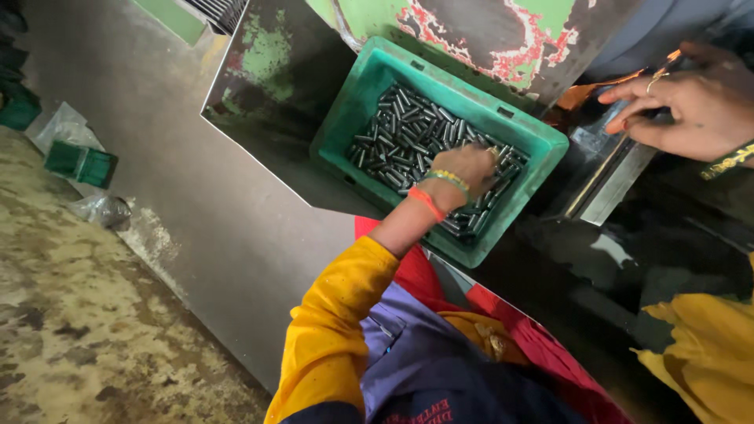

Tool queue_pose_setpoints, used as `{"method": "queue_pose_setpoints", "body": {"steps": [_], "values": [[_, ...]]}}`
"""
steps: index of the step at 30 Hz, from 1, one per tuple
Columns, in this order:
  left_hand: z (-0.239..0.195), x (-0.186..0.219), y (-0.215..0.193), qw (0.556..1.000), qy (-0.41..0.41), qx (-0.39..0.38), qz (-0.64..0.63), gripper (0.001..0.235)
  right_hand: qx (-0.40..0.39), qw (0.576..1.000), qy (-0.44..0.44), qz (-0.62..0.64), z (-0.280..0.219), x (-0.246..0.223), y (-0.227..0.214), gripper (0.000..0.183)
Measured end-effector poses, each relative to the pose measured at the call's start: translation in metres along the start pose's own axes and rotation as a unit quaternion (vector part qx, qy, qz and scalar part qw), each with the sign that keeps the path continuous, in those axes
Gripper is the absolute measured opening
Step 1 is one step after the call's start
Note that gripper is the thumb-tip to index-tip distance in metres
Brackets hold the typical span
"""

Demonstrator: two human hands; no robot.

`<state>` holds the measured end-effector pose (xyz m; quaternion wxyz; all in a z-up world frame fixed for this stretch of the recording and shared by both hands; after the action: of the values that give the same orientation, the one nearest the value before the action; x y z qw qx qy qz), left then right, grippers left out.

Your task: The person repeatedly picks small cylindrical metal parts from a green bin and places them into a machine slot. The hands work continuously to feed the parts one by one into the machinery.

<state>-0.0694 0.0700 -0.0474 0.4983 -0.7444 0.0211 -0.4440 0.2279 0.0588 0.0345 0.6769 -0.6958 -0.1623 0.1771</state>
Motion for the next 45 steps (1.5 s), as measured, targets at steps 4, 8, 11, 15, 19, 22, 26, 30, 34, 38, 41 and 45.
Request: {"method": "queue_pose_setpoints", "body": {"steps": [4,8,11,15,19,22,26,30,34,38,41,45], "values": [[-0.006,-0.032,0.037,0.992,-0.064,-0.068,0.09,0.022,-0.02,0.986,0.011,-0.166,0.004,-0.004,-0.002,0.053],[-0.006,-0.034,0.038,0.995,-0.051,-0.065,0.064,0.029,-0.025,0.987,0.041,-0.155,0.003,-0.009,-0.01,0.049],[-0.008,-0.019,0.017,0.999,-0.033,-0.034,-0.009,0.036,-0.019,0.985,0.034,-0.167,0.003,-0.011,-0.015,0.047],[-0.002,0.014,-0.017,0.961,0.059,0.093,-0.252,0.031,-0.004,0.988,0.034,-0.153,0.002,-0.014,-0.022,0.026],[0.024,0.058,-0.01,0.796,0.071,0.008,-0.601,0.024,0.029,0.995,0.046,-0.079,0.001,-0.021,-0.035,0.035],[0.044,0.089,0.006,0.747,0.08,-0.05,-0.658,0.025,0.039,0.994,0.051,-0.085,0.003,-0.026,-0.041,0.034],[0.069,0.098,0.015,0.804,0.043,0.028,-0.592,0.024,0.057,0.998,0.037,-0.018,0.006,-0.026,-0.051,0.037],[0.074,0.1,0.006,0.73,0.082,0.037,-0.677,0.024,-0.011,0.999,0.035,-0.004,0.007,-0.031,-0.053,0.045],[0.055,0.085,-0.009,0.744,0.076,0.045,-0.662,0.028,-0.033,0.993,0.015,-0.116,0.004,-0.04,-0.044,0.06],[0.014,0.046,-0.023,0.957,0.073,0.16,-0.232,0.011,-0.033,0.991,0.023,-0.125,0.004,-0.034,-0.034,0.057],[0.001,0.009,0.004,0.997,-0.048,-0.033,-0.047,0.019,-0.057,0.99,0.046,-0.124,0.004,-0.029,-0.027,0.054],[-0.005,-0.023,0.042,0.995,-0.027,-0.093,0.029,0.032,-0.058,0.98,0.039,-0.186,0.002,-0.028,-0.029,0.028]]}}
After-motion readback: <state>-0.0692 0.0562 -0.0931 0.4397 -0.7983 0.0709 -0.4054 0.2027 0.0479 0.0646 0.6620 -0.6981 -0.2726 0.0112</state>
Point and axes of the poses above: each hand's wrist, its own z-axis towards the middle knuckle, its own y-axis out of the palm, x = y × z, the point moved 4 cm from there along z, towards the middle knuckle, and after that the axes turned 14 degrees about -z, right-handed, at the moved point
